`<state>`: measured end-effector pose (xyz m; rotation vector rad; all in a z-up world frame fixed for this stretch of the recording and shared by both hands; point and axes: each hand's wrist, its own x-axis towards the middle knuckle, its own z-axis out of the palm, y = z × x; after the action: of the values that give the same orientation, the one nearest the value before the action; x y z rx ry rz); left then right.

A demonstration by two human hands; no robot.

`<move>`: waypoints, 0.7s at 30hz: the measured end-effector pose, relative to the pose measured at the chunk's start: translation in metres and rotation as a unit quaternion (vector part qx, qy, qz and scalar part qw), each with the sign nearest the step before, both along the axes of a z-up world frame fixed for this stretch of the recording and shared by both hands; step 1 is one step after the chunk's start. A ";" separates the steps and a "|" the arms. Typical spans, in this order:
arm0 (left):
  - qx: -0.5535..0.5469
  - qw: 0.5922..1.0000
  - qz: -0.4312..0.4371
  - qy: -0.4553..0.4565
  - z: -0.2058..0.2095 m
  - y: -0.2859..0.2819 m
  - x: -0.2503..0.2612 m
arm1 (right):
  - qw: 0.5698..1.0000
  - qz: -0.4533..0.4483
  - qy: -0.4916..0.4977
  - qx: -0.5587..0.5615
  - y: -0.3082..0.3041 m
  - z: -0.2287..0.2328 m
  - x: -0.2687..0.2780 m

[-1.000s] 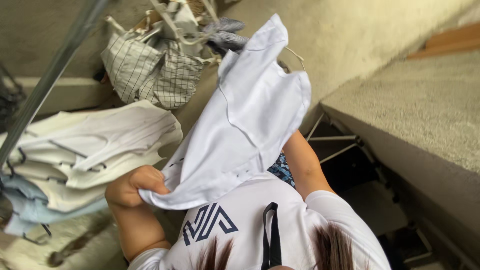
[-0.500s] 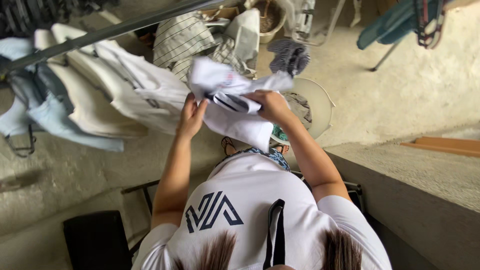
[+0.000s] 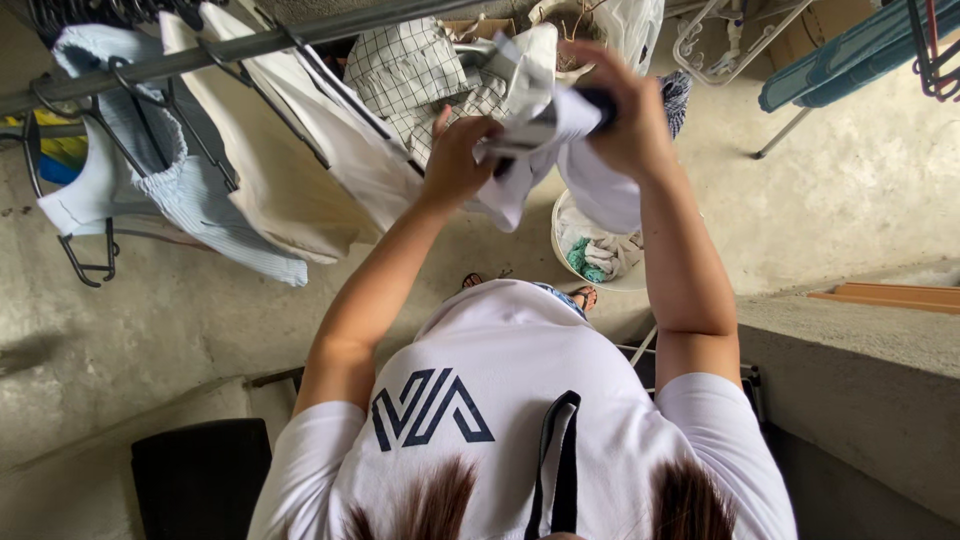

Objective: The person takes clothing from a bucket and hangs them on a rack using hangers and a multi-clip hanger.

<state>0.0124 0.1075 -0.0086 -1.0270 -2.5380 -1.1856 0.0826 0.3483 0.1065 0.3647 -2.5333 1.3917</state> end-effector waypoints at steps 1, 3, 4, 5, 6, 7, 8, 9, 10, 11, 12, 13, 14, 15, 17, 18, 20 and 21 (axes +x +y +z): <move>0.001 0.999 0.007 -0.051 -0.015 -0.001 -0.004 | 0.999 -0.033 0.018 -0.040 0.001 0.002 -0.001; 0.052 0.986 0.026 -0.157 -0.041 -0.008 0.000 | 0.994 -0.064 0.039 -0.076 0.007 -0.003 -0.002; 0.096 0.960 0.043 -0.259 -0.048 -0.011 -0.001 | 0.995 -0.052 0.055 -0.070 0.010 -0.009 0.000; 0.097 0.961 0.042 -0.256 -0.054 -0.015 -0.005 | 0.995 -0.040 0.071 -0.064 0.014 -0.018 0.000; 0.108 0.963 0.028 -0.245 -0.061 -0.019 -0.001 | 0.995 -0.037 0.068 -0.062 0.019 -0.028 -0.001; 0.119 0.965 0.015 -0.233 -0.065 -0.023 0.000 | 0.996 -0.058 0.060 -0.035 0.024 -0.039 -0.003; 0.123 0.965 0.020 -0.232 -0.067 -0.029 -0.002 | 0.996 -0.076 0.054 -0.008 0.030 -0.050 -0.009; -0.003 0.977 0.002 -0.214 -0.068 -0.036 -0.002 | 0.996 -0.070 0.055 -0.006 0.037 -0.062 -0.015; -0.130 0.973 -0.014 -0.193 -0.069 -0.044 -0.001 | 0.991 -0.133 -0.022 0.012 0.043 -0.076 -0.025; -0.127 0.973 -0.005 -0.193 -0.072 -0.051 0.001 | 0.975 -0.194 -0.100 0.031 0.048 -0.092 -0.036; -0.165 0.955 0.027 -0.246 -0.077 -0.058 0.007 | 0.977 -0.184 -0.101 0.032 0.052 -0.111 -0.049; -0.200 0.931 0.058 -0.298 -0.083 -0.064 0.012 | 0.968 -0.191 -0.144 0.074 0.055 -0.131 -0.065; -0.198 0.931 0.068 -0.298 -0.089 -0.071 0.012 | 0.956 -0.198 -0.183 0.116 0.056 -0.150 -0.085; -0.063 0.943 0.073 -0.318 -0.097 -0.077 0.013 | 0.958 -0.188 -0.180 0.117 0.054 -0.170 -0.105; 0.078 0.937 0.090 -0.329 -0.113 -0.090 0.012 | 0.945 -0.084 -0.226 0.221 0.048 -0.201 -0.147; 0.240 0.871 0.135 -0.407 -0.119 -0.098 0.015 | 0.946 -0.069 -0.223 0.223 0.043 -0.210 -0.171; 0.402 0.770 0.189 -0.458 -0.125 -0.106 0.020 | 0.877 0.151 -0.308 0.336 0.017 -0.223 -0.220; 0.390 0.754 0.254 -0.463 -0.126 -0.108 0.022 | 0.875 0.168 -0.302 0.339 0.002 -0.225 -0.245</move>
<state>0.0344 -0.0006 -0.1345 0.5732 -2.0432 -2.5767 -0.1622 0.3499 -0.1190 0.5786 -3.6045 0.6928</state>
